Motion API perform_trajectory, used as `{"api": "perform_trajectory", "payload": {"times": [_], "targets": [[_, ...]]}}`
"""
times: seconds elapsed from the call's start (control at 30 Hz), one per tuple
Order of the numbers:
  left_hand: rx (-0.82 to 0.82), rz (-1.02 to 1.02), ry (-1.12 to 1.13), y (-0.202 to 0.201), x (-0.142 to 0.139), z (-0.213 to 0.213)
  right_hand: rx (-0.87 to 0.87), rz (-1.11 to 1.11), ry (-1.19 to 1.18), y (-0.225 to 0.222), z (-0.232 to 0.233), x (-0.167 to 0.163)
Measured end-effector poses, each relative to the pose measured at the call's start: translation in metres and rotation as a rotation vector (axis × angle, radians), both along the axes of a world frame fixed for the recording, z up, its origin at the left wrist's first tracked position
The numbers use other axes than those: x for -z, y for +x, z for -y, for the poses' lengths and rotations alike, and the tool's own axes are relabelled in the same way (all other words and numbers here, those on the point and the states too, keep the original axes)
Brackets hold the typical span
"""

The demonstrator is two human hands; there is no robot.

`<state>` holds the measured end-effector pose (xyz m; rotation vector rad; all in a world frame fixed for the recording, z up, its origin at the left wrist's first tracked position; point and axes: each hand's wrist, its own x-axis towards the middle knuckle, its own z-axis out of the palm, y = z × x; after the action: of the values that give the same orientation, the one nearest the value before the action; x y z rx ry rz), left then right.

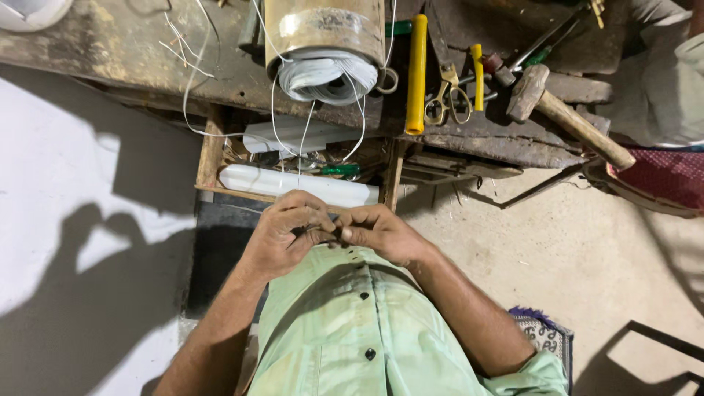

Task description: The person retrieves a yellow plastic tube from a drawer, cuts a piece from it with scissors, and then inserts the cut piece into a small green component while handling thin wires. The person continues to manipulate the wires and the green component throughout the clip.

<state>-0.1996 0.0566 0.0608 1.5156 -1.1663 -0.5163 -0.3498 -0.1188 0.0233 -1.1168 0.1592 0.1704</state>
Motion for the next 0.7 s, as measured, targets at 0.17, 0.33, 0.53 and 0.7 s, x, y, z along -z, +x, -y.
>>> {"api": "perform_trajectory", "payload": {"times": [0.17, 0.33, 0.53, 0.7], "targets": [[-0.011, 0.125, 0.114, 0.009, -0.008, -0.002, 0.127, -0.063, -0.011, -0.001, -0.007, 0.018], [-0.043, 0.258, 0.175, 0.031, -0.021, 0.006, 0.321, -0.143, -0.069, 0.007, -0.010, 0.045], [-0.031, 0.684, 0.191, 0.060, -0.019, 0.049, 0.718, -0.126, -0.107, 0.043, -0.013, 0.073], [0.187, 0.612, 0.696, 0.082, 0.003, 0.072, 0.798, -0.112, -0.107, 0.068, -0.021, 0.080]]}}
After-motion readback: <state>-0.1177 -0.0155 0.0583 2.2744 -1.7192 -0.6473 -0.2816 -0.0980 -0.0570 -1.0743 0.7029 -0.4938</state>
